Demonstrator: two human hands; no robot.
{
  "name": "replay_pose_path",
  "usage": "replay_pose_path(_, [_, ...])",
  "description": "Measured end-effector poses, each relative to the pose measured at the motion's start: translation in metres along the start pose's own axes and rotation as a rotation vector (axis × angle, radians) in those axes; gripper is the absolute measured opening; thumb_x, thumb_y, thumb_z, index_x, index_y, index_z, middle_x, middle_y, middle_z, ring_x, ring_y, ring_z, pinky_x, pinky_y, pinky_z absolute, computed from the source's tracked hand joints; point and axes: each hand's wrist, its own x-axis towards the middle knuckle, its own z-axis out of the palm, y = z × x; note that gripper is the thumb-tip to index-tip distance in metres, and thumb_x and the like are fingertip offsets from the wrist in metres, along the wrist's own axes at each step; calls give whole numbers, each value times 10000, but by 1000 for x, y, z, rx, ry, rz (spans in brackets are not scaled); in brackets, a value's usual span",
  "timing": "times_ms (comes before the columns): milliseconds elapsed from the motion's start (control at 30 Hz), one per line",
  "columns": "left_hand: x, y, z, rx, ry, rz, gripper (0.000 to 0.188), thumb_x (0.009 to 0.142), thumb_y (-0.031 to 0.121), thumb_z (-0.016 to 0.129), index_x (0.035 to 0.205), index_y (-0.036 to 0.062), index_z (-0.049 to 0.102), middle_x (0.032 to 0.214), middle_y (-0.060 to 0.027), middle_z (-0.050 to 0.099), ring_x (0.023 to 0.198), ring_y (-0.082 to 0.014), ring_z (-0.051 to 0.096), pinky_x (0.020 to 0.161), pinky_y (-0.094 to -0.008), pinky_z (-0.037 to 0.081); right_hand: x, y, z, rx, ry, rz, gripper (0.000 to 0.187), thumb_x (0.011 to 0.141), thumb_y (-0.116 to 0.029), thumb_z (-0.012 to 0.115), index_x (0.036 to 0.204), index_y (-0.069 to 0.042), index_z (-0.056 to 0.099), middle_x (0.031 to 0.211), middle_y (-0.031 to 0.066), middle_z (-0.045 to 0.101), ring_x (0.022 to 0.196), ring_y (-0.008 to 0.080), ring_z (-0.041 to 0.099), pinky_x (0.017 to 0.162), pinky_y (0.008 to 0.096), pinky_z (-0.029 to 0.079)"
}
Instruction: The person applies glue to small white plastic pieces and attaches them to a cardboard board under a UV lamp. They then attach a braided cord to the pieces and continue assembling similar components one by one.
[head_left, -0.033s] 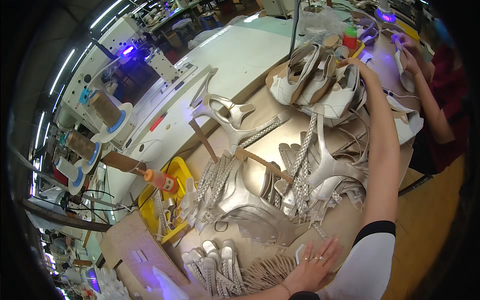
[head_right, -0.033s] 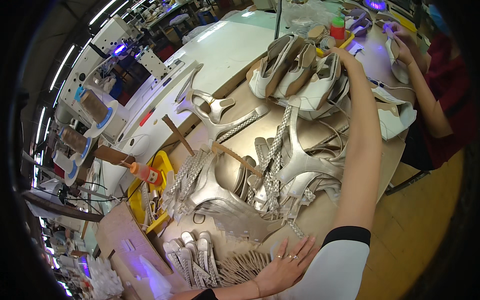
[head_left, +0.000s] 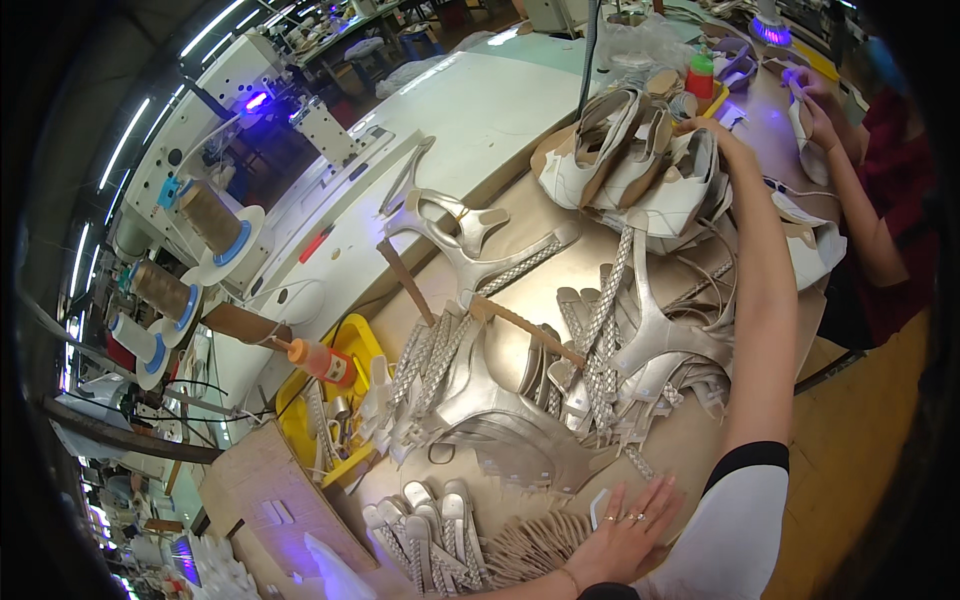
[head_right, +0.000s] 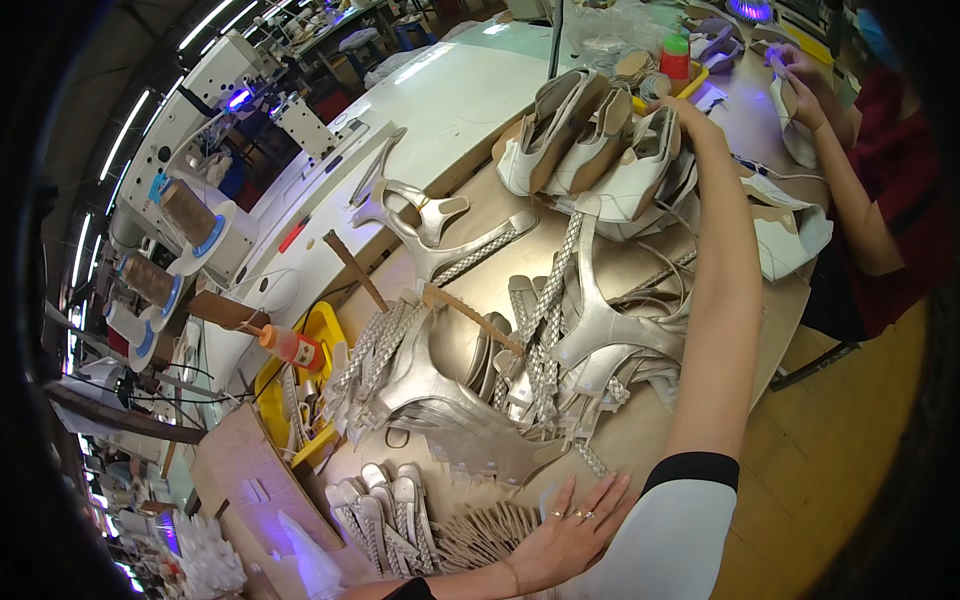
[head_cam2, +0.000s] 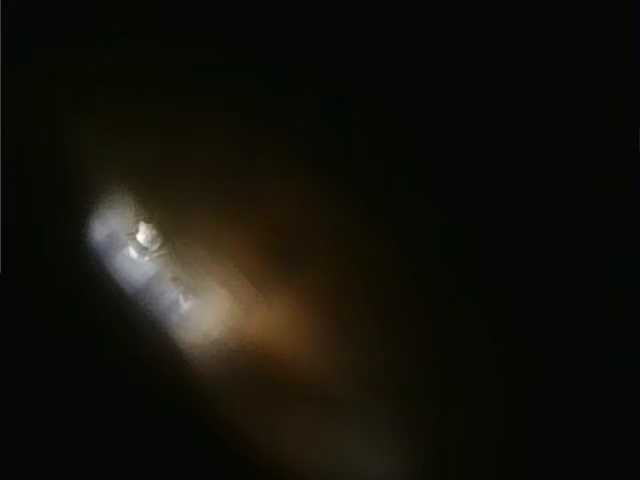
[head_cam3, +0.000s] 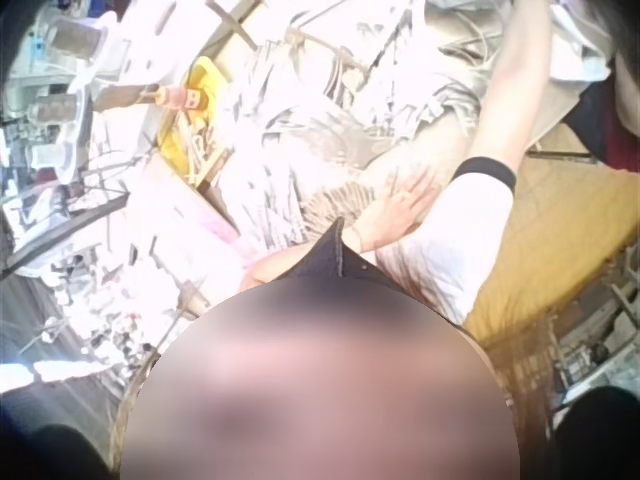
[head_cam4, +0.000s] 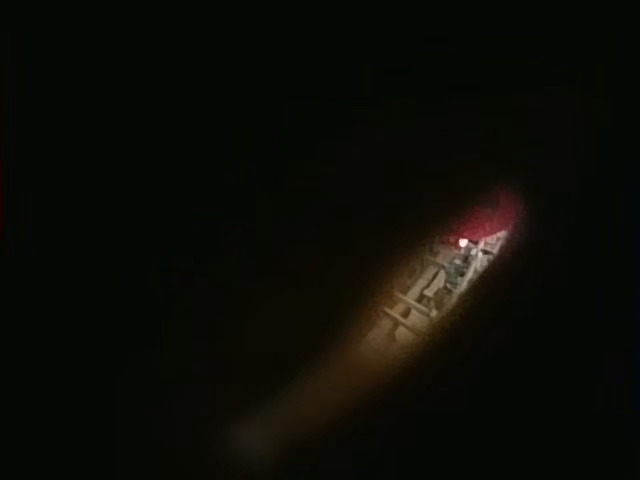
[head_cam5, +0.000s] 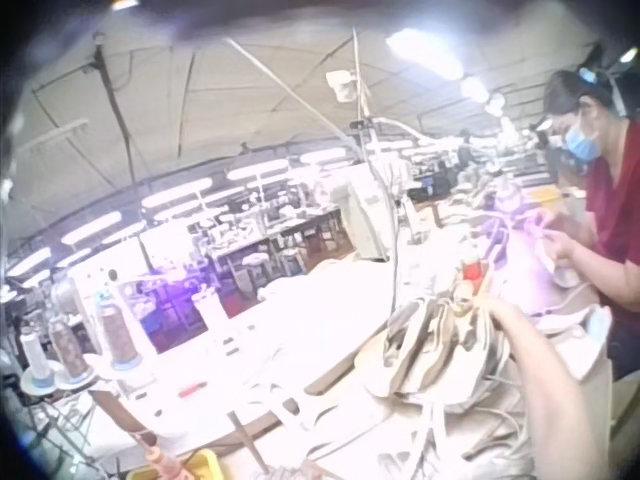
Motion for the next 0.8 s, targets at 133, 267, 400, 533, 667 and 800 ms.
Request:
replay_pose_path(133, [1,2,5,-81,49,-26,816,883,492,553,1507,62,251,1580,-140,210,1470,-244,180,1126,-536,213,15,3,-5,-296,-25,-182,488,807,-398,643,1108,-14,636,931,102,669,751,218,622,730,317,514])
replay_pose_path(267, [0,1,7,137,25,18,652,906,340,491,1474,59,337,1572,-133,246,1461,-258,214,1121,-560,202,31,15,-3,-55,49,-53,546,843,-471,589,1146,-17,615,921,106,667,747,221,623,719,320,513])
replay_pose_path(400, [2,-5,9,356,46,35,553,918,241,435,1439,59,408,1566,-122,276,1455,-264,240,1126,-581,170,47,19,-1,49,-19,3,570,854,-505,574,1157,-23,607,937,109,674,754,223,626,711,332,519])
replay_pose_path(533, [3,-5,10,475,38,36,577,923,312,463,1442,67,405,1570,-113,268,1466,-257,215,1141,-591,118,60,17,-7,-12,-13,59,572,858,-524,577,1160,-39,610,965,112,682,767,226,631,714,348,527])
replay_pose_path(667, [2,-2,15,319,74,18,680,899,398,509,1468,66,343,1572,-124,250,1469,-260,196,1136,-565,156,67,21,-27,-369,-170,-86,575,879,-525,556,1256,-93,599,1016,98,691,763,218,629,695,364,530])
replay_pose_path(800, [5,3,21,-1,134,-20,796,875,483,556,1494,65,281,1574,-134,233,1471,-262,176,1131,-540,194,59,12,-33,-354,-222,-46,533,897,-457,551,1307,-118,579,1027,89,692,751,210,624,685,358,529])
